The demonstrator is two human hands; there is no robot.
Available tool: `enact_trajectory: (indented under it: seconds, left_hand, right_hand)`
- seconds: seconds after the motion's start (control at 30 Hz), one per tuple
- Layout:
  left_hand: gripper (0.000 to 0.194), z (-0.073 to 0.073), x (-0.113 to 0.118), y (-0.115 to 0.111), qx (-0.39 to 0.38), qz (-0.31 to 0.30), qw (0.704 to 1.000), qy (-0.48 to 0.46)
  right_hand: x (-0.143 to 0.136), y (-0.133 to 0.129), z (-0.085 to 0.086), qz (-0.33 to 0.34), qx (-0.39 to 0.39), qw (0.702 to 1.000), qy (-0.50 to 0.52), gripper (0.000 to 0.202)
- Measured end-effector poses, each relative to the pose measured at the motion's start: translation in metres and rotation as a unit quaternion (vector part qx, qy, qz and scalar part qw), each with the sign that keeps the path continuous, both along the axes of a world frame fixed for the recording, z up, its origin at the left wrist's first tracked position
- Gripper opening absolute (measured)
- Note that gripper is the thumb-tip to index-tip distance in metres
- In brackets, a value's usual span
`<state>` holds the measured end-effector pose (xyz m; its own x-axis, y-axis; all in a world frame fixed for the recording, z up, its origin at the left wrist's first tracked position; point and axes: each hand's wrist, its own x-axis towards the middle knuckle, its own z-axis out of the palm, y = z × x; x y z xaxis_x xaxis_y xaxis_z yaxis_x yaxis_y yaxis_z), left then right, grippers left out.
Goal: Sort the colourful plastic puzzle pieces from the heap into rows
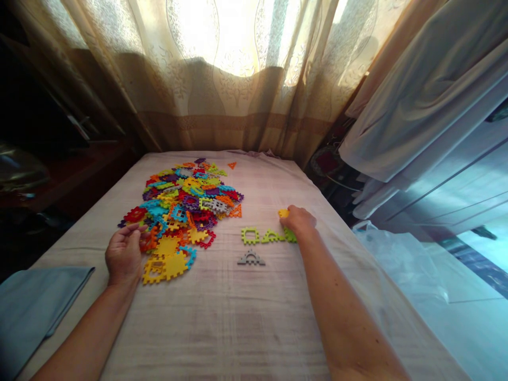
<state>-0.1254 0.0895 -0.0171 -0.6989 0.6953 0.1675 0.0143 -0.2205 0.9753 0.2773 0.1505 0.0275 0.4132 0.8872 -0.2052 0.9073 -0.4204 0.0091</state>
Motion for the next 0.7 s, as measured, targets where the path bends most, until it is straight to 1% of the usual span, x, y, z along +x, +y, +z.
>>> enact_trajectory:
  seconds: [0.37, 0.53, 0.7]
  left_hand:
    - [0.021, -0.0003, 0.0002, 0.0003, -0.007, 0.003, 1.000, 0.014]
    - [0.021, -0.0015, 0.0000, 0.0009, -0.013, 0.007, 0.999, 0.033]
    - [0.020, -0.0028, -0.0011, 0.0012, -0.008, 0.003, 0.999, 0.031]
  right_hand:
    - [0.0058, 0.0012, -0.0021, 0.034, -0.004, 0.999, -0.001, 0.051]
    - [0.0070, 0.0010, -0.0036, 0.032, 0.008, 0.999, 0.004, 0.053]
    - [0.0059, 0.0006, -0.0030, 0.036, 0.005, 0.999, 0.000, 0.052]
